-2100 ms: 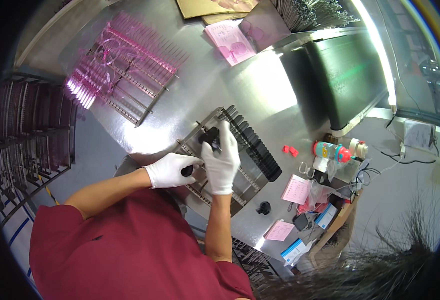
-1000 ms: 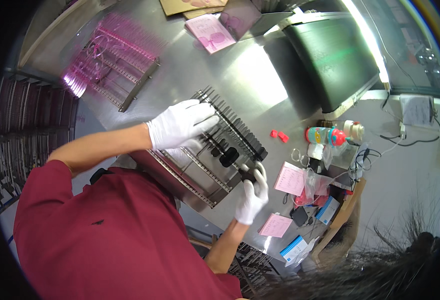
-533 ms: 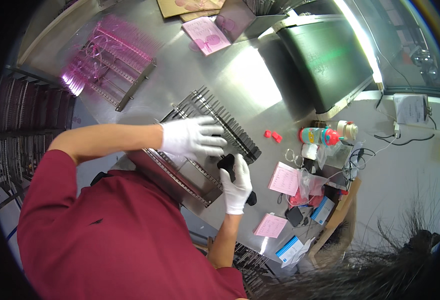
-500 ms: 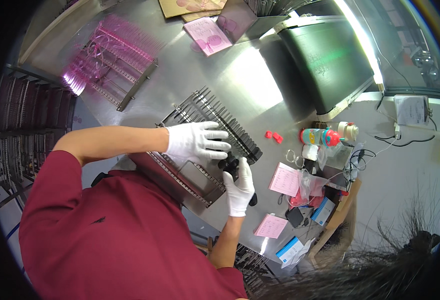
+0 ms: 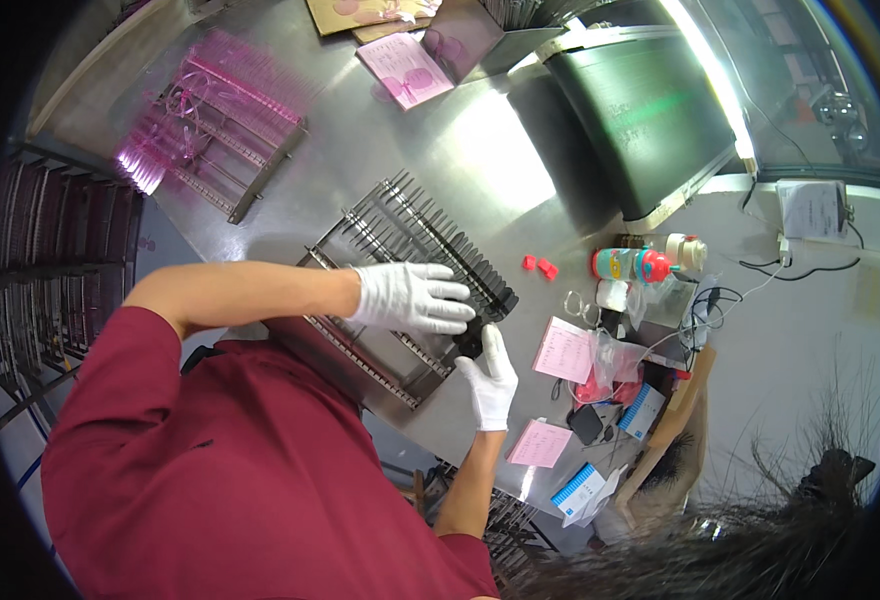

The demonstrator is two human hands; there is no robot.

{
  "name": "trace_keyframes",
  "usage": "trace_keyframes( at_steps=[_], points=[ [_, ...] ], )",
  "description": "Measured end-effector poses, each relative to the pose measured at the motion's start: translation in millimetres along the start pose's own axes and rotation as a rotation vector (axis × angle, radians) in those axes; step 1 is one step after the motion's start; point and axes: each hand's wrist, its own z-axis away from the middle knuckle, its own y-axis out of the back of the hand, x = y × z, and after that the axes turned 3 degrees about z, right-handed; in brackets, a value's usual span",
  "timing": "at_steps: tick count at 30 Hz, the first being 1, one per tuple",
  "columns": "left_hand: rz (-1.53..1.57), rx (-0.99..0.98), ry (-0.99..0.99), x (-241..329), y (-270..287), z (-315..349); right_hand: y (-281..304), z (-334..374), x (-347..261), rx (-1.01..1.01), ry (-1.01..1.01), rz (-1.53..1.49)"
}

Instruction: The person assembles decorative hangers by inserting black and pink plastic pieces into metal racks. They repeatedly pick up bundles of plastic pieces, separate them, and place them into slots on the racks. The person also moves the racks between workstations and adjusts the placement of the pieces.

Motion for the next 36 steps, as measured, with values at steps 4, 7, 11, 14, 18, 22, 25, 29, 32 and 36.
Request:
trace_keyframes(
  at_steps=[4,7,11,14,18,22,25,29,32,36],
  points=[
    [-0.005,-0.093,-0.002,-4.8,3.7,5.1,24.6,-5.8,-25.9,0.060,-0.242,-0.166],
    [0.052,-0.062,-0.102,3.1,23.7,-16.4,31.3,-13.7,-44.4,0.179,-0.253,-0.288],
    [-0.026,-0.168,-0.041,-16.2,62.4,-16.2,13.1,-37.4,-48.1,0.096,0.223,0.198],
    [-0.006,-0.238,0.091,-39.5,72.1,15.2,4.9,-44.3,-43.7,0.131,0.419,0.237],
    [0.005,-0.156,0.048,-47.9,57.2,38.6,8.7,-43.6,-44.5,0.031,0.424,0.528],
    [-0.042,-0.163,0.023,-42.5,54.2,33.4,18.0,-45.5,-56.1,-0.046,0.405,0.655],
    [-0.041,-0.170,0.021,-43.2,63.5,31.7,26.0,-48.4,-67.0,-0.079,0.343,0.624],
    [-0.037,-0.151,-0.006,-43.4,64.0,39.4,35.8,-47.7,-76.5,-0.060,0.228,0.477],
    [-0.020,-0.107,-0.012,-38.9,57.8,45.1,29.0,-49.7,-75.9,0.129,0.384,0.431],
    [0.072,-0.180,0.004,-37.0,67.6,49.0,1.3,-54.2,-61.8,0.113,0.455,0.315]
  ],
)
